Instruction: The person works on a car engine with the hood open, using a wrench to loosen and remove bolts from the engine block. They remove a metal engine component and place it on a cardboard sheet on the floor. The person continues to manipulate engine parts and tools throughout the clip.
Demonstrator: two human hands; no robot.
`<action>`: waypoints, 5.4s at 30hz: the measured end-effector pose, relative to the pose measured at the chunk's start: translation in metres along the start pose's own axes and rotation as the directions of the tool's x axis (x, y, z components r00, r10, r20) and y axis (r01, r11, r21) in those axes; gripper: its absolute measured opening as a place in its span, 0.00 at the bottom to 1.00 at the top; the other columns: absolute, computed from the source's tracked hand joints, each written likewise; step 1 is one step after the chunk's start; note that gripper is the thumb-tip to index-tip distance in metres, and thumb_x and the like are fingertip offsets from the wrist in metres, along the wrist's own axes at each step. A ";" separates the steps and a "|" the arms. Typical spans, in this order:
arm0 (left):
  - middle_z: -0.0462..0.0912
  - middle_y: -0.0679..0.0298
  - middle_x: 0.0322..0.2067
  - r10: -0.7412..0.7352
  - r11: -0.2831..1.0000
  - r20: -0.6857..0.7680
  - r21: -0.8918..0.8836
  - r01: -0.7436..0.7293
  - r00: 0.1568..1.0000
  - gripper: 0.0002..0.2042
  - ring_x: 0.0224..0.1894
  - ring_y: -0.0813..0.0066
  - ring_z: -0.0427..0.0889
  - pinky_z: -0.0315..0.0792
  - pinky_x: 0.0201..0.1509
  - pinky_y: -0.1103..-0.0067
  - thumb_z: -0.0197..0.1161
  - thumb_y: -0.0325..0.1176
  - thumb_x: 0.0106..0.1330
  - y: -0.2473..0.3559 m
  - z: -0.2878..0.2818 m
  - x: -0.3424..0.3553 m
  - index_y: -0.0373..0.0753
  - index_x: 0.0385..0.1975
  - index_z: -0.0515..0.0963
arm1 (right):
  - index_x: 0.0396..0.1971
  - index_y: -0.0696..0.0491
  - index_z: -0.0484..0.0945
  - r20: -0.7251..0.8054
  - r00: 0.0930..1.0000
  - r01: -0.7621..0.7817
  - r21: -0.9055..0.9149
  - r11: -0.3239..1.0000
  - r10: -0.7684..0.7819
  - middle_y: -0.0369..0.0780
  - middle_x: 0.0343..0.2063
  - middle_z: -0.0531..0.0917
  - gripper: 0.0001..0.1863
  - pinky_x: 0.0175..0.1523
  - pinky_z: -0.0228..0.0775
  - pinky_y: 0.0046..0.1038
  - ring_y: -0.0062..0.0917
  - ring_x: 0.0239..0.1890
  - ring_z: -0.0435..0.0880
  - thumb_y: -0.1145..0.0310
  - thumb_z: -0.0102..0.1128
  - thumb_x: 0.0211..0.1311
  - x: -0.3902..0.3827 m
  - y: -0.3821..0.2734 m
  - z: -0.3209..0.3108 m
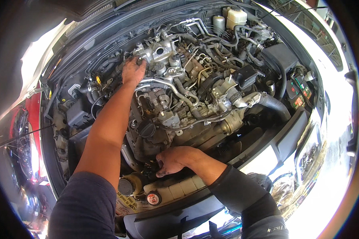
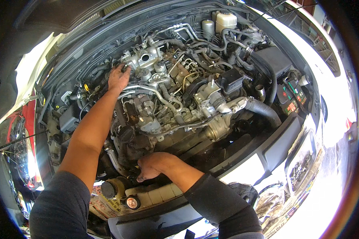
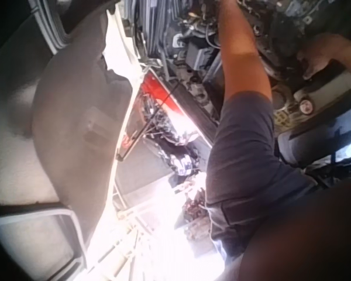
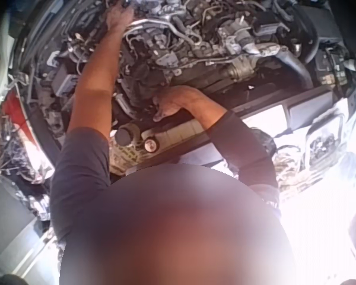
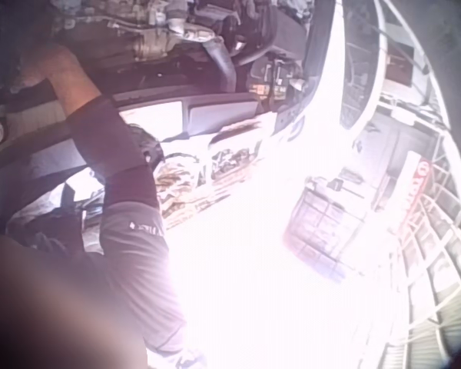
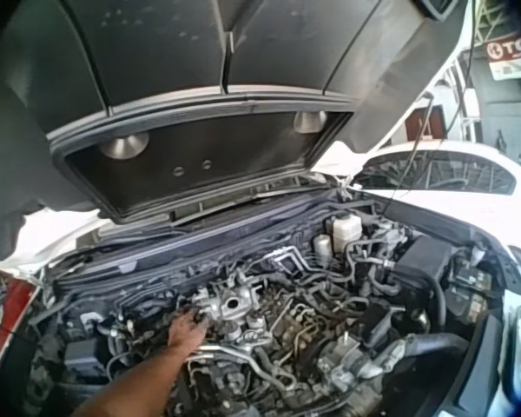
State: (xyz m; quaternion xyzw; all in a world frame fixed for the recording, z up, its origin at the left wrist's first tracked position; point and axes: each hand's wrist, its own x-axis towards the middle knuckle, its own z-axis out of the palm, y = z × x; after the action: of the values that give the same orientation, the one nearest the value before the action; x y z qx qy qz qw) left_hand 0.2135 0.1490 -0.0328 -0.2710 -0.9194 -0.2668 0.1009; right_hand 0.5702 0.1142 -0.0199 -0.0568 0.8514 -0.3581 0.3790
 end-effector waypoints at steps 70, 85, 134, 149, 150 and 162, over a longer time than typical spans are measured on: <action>0.84 0.59 0.70 -0.322 0.939 0.040 -0.111 0.324 0.946 0.28 0.72 0.49 0.81 0.73 0.75 0.59 0.62 0.60 0.75 -0.001 0.005 0.032 0.54 0.69 0.84 | 0.61 0.57 0.88 -0.109 0.994 -0.002 -0.079 0.997 -0.007 0.51 0.61 0.89 0.34 0.69 0.79 0.46 0.50 0.64 0.87 0.40 0.65 0.74 0.005 0.005 0.001; 0.89 0.59 0.64 -0.313 0.934 0.053 -0.164 0.317 0.948 0.27 0.70 0.53 0.84 0.74 0.73 0.61 0.66 0.61 0.70 0.001 0.002 0.024 0.54 0.63 0.88 | 0.62 0.57 0.87 -0.070 0.998 -0.012 -0.052 0.999 0.008 0.52 0.62 0.88 0.35 0.69 0.79 0.46 0.50 0.65 0.86 0.41 0.67 0.72 0.009 0.006 -0.001; 0.59 0.46 0.85 -0.232 0.800 0.349 -0.463 0.382 0.908 0.48 0.86 0.47 0.57 0.50 0.88 0.59 0.67 0.67 0.73 -0.048 0.016 0.105 0.37 0.82 0.67 | 0.62 0.58 0.86 -0.083 0.996 -0.040 -0.013 0.999 0.038 0.52 0.60 0.89 0.34 0.69 0.78 0.46 0.50 0.65 0.86 0.42 0.66 0.74 0.002 0.014 0.003; 0.56 0.46 0.86 -0.251 0.925 0.287 -0.209 0.317 0.924 0.42 0.88 0.47 0.52 0.48 0.89 0.59 0.48 0.67 0.82 -0.066 0.048 0.149 0.40 0.84 0.64 | 0.63 0.58 0.85 -0.050 0.995 -0.088 0.019 0.996 0.089 0.51 0.61 0.88 0.33 0.71 0.78 0.46 0.49 0.66 0.85 0.43 0.66 0.74 0.003 0.012 -0.001; 0.56 0.45 0.86 -0.245 0.914 0.289 -0.248 0.320 0.925 0.43 0.88 0.47 0.52 0.48 0.89 0.59 0.49 0.69 0.81 -0.066 0.046 0.147 0.41 0.84 0.64 | 0.63 0.58 0.85 -0.061 0.993 -0.102 0.012 0.995 0.102 0.51 0.61 0.88 0.33 0.71 0.78 0.46 0.49 0.66 0.85 0.43 0.66 0.74 0.002 0.011 -0.001; 0.79 0.48 0.72 -0.241 0.954 0.003 -0.184 0.238 0.970 0.33 0.76 0.53 0.76 0.64 0.80 0.67 0.64 0.55 0.76 -0.057 0.042 0.136 0.38 0.73 0.79 | 0.63 0.58 0.85 -0.049 0.996 -0.078 -0.005 0.997 0.078 0.51 0.62 0.88 0.33 0.72 0.77 0.45 0.49 0.67 0.85 0.43 0.66 0.75 0.000 0.009 -0.003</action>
State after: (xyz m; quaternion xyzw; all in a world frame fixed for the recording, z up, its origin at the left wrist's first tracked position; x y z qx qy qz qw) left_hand 0.0673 0.1915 -0.0484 -0.1631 -0.9159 -0.3631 0.0514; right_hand 0.5696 0.1220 -0.0248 -0.0161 0.8632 -0.3412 0.3717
